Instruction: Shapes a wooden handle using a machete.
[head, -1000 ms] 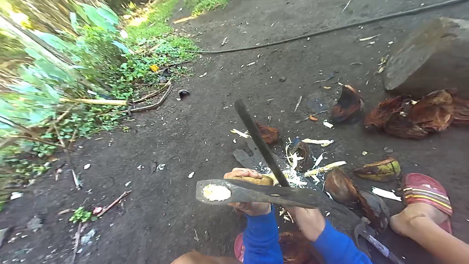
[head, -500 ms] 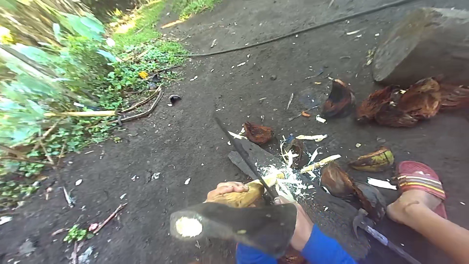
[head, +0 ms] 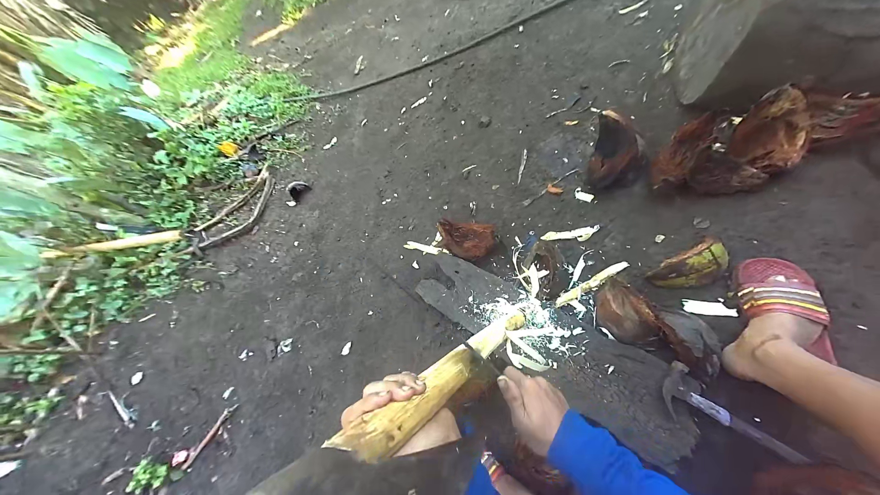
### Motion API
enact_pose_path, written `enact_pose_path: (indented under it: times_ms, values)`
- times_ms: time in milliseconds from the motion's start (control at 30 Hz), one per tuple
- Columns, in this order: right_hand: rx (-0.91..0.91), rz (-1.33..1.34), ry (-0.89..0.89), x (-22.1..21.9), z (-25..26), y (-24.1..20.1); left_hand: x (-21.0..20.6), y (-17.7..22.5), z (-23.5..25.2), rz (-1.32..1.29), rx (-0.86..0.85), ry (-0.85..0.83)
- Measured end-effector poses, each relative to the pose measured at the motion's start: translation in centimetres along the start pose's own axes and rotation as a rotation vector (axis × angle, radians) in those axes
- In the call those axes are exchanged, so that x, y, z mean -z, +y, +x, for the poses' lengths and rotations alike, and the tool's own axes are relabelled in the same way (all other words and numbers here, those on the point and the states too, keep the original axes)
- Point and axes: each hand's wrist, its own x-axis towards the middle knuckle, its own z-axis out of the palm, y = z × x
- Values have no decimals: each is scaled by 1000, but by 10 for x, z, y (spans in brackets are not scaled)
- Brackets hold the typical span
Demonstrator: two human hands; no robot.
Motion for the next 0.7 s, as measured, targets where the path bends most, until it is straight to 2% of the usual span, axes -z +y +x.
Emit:
enact_pose_path:
  times_ms: [133, 233, 367, 467, 533, 633, 700]
  values:
    - [-30, 22, -70, 10, -7, -11, -1, 2, 3, 31, -13, 5]
    - [73, 19, 7, 11, -19, -24, -6, 2, 1, 7, 1, 14]
    - [21, 46, 21, 0, 0, 1, -3, 0, -1, -11, 5, 17]
    - [-43, 28, -51, 7, 0, -3, -7, 3, 3, 32, -12, 48]
    - [-12, 18, -63, 13, -9, -16, -9, 5, 5, 38, -11, 29]
    - [94, 0, 27, 9, -19, -22, -9, 7, 1, 29, 23, 13]
    - [27, 16, -6, 3, -6, -5, -8, 9, 1, 28, 38, 29]
